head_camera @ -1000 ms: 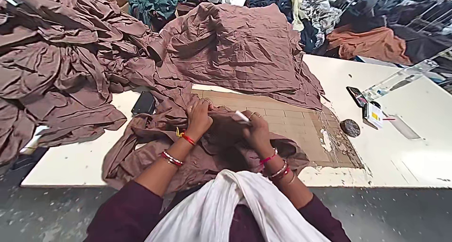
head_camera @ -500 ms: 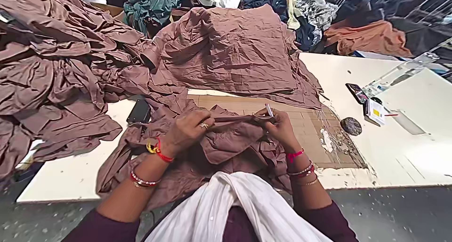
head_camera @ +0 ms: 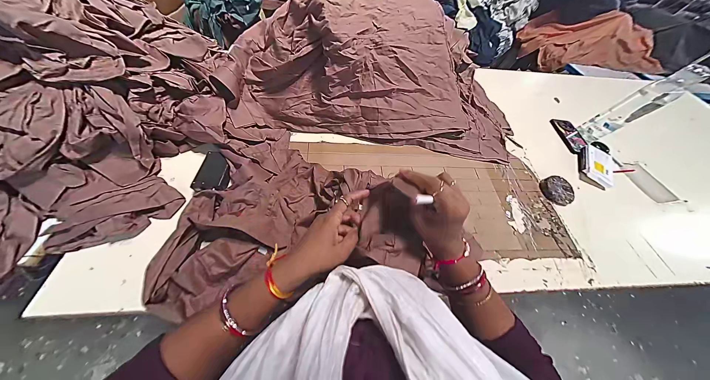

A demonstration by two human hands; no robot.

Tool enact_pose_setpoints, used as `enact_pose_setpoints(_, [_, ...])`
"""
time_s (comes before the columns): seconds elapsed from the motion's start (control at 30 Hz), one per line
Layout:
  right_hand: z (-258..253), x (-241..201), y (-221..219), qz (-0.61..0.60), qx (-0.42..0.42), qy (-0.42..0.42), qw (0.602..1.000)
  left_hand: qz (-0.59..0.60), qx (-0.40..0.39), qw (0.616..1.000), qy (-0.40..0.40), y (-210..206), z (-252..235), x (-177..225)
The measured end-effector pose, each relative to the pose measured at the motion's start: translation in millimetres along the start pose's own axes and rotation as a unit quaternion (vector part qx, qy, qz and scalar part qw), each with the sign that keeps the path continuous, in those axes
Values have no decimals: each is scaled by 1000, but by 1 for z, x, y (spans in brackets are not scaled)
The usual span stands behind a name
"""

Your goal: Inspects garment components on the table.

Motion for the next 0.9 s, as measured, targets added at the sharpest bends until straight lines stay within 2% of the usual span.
enact_pose_setpoints(0.1, [12,-39,-3,16,-12,81,997,-144,145,979,-19,22,3,7])
enact_pose_setpoints(0.2, [24,-52,-16,-12,-25,110,994,-131,219,966,-40,34,6,20])
enact_pose_setpoints(0.33, [31,-49,-24,-59,-38,86,994,-90,234,966,-62,35,9,25])
enact_pose_setpoints(0.53, [34,-49,-27,-47,-29,71,996,28,212,975,-64,32,11,21])
enact_pose_setpoints(0.77, [35,-60,-33,-23,-18,109,994,169,206,962,-63,35,14,15])
enact_pose_setpoints(0.83, [36,-55,-42,-82,-73,82,991,145,213,961,-97,40,13,17])
enact_pose_setpoints(0.9, [39,-48,-58,-212,-175,38,961,73,243,957,-140,47,14,20])
Point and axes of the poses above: each hand's wrist, its own z-axis away from the middle knuckle, its own y-axis out of the back of the hand, x = y × z, the point moved 10 cm from there along -z, towards the middle knuckle, and after that the axes turned 5 degrees about -x, right-handed, at the moved point
